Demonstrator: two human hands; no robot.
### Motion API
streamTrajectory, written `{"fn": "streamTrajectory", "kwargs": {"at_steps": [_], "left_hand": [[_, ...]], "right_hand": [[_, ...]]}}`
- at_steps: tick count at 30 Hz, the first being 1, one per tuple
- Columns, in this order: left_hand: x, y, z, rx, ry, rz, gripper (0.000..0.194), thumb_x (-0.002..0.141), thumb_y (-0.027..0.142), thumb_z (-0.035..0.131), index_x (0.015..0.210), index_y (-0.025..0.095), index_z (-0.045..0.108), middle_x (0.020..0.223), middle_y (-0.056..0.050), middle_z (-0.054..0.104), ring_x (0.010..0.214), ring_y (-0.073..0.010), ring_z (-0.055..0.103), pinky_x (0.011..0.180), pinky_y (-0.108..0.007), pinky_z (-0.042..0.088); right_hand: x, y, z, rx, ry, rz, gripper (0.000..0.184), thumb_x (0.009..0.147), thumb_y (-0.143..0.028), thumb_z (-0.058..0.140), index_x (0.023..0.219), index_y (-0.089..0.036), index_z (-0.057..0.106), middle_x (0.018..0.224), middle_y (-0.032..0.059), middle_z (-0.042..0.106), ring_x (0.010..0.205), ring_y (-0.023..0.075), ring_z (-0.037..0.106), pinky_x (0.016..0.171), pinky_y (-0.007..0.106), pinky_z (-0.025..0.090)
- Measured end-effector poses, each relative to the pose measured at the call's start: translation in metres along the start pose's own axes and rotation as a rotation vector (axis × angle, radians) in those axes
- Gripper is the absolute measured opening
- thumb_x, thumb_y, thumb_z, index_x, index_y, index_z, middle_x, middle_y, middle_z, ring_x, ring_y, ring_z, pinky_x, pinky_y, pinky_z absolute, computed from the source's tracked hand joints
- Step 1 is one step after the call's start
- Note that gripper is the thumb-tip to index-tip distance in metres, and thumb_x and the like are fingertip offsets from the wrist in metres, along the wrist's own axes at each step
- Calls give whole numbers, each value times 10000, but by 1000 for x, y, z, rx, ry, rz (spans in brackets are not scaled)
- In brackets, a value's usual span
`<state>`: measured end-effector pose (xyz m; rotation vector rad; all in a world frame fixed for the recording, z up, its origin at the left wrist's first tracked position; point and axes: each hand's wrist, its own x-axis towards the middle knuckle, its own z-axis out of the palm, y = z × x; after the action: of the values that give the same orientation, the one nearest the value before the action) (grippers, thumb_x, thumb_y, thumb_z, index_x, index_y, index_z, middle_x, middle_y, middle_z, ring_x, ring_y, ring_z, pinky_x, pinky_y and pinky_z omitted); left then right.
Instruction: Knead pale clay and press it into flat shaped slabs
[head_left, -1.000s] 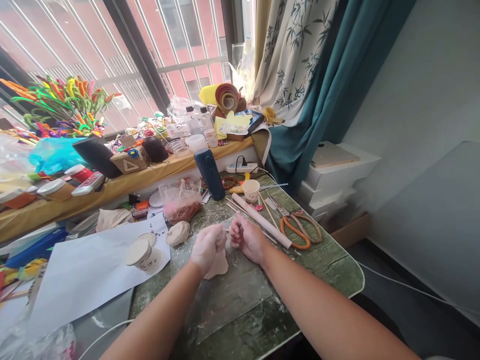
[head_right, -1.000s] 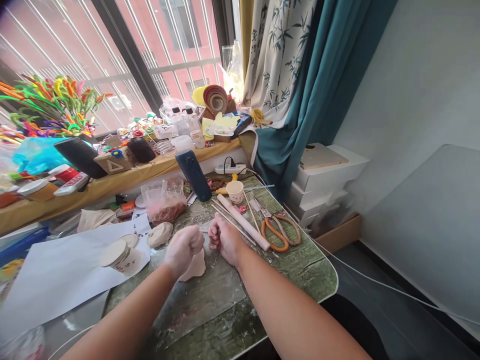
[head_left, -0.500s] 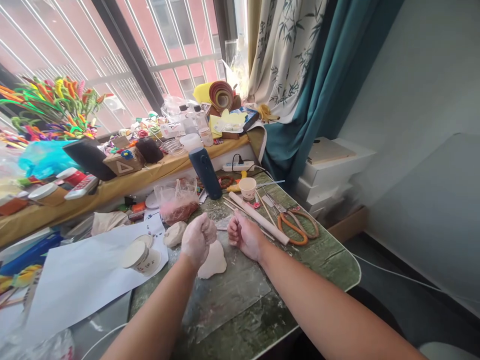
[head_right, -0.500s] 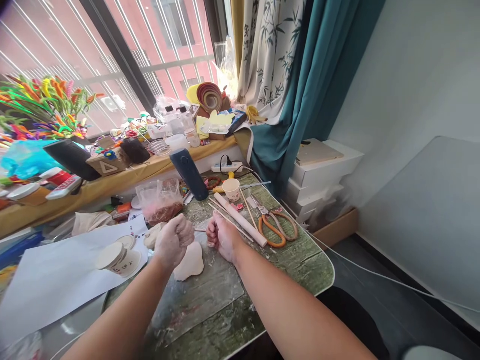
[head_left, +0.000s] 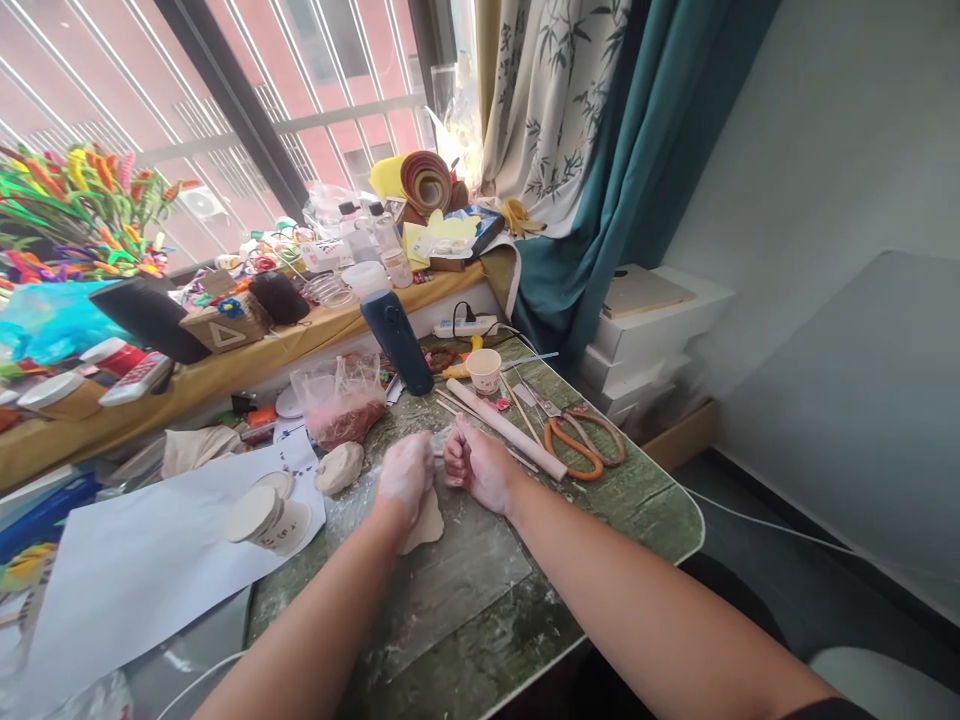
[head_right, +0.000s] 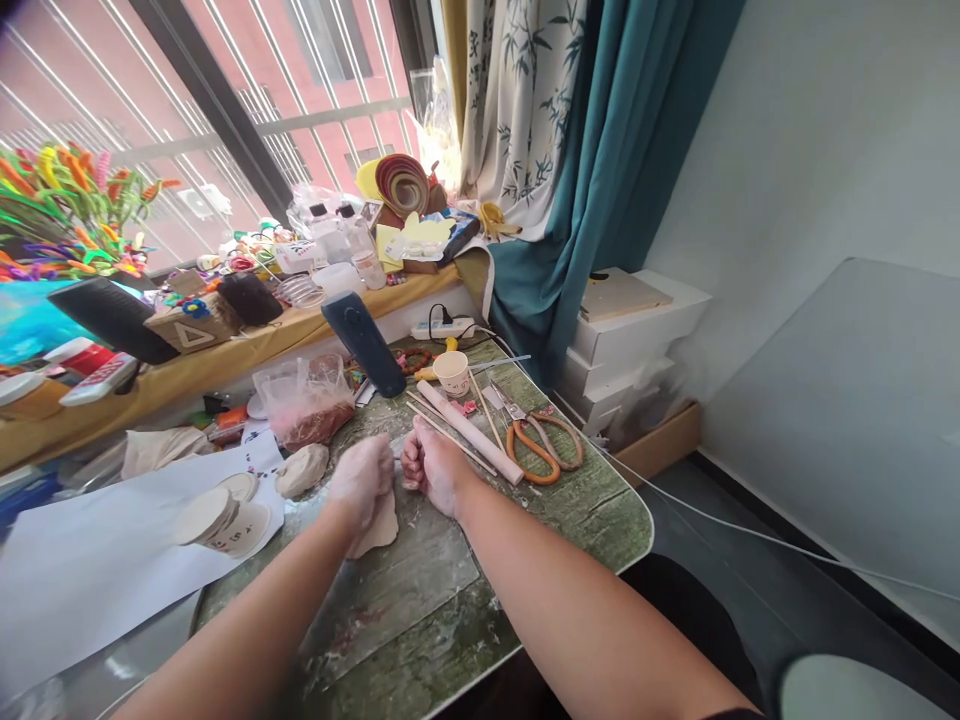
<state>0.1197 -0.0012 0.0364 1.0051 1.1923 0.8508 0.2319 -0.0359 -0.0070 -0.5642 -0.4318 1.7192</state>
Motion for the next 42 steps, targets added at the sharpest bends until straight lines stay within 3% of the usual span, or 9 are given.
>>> {"fn": "streamTrajectory", "kwargs": {"at_steps": [8, 13, 26, 30, 35, 42], "left_hand": [[-17, -3, -5, -49, -182, 15, 481, 695, 484, 763, 580, 212, 383, 438, 105, 295, 364, -34, 209, 378, -185, 125], [-29, -12, -18, -111, -350, 5, 572, 683, 498, 768, 491, 215, 309, 421, 96, 262, 368, -27, 201, 379, -183, 140], [-39, -16, -28, -249, -292, -96, 548, 759, 441, 694, 532, 229, 243, 428, 99, 234, 342, -35, 165, 354, -174, 106], [-44, -19, -26, -225, -370, -91, 542, 756, 446, 693, 523, 229, 254, 426, 99, 236, 340, -36, 176, 370, -180, 128], [-48, -21, -24, -133, -426, -183, 519, 744, 425, 691, 510, 230, 271, 412, 96, 248, 338, -33, 163, 366, -185, 105], [-52, -23, -28, -221, -455, -106, 545, 754, 440, 694, 516, 225, 252, 434, 95, 230, 355, -37, 177, 388, -197, 118]], "right_hand": [[-1, 1, -2, -27, -18, 3, 578, 861, -699, 606, 588, -212, 457, 494, -64, 386, 446, 95, 271, 440, 229, 256], [-2, 3, -1, -46, -14, -3, 584, 840, -708, 629, 583, -210, 463, 503, -66, 389, 451, 91, 262, 442, 228, 253], [-7, 2, 2, -78, 5, -17, 577, 851, -688, 630, 580, -211, 451, 501, -64, 383, 452, 90, 256, 446, 230, 253], [-9, 1, 2, -80, 3, -15, 572, 850, -677, 642, 584, -207, 456, 507, -60, 390, 461, 89, 266, 456, 232, 255], [-10, 0, 4, -85, -5, -13, 576, 843, -681, 648, 577, -205, 460, 507, -57, 392, 462, 89, 272, 461, 232, 258], [-10, 0, 4, -97, -5, -23, 572, 841, -685, 646, 582, -211, 460, 505, -60, 386, 461, 92, 257, 455, 234, 254]]}}
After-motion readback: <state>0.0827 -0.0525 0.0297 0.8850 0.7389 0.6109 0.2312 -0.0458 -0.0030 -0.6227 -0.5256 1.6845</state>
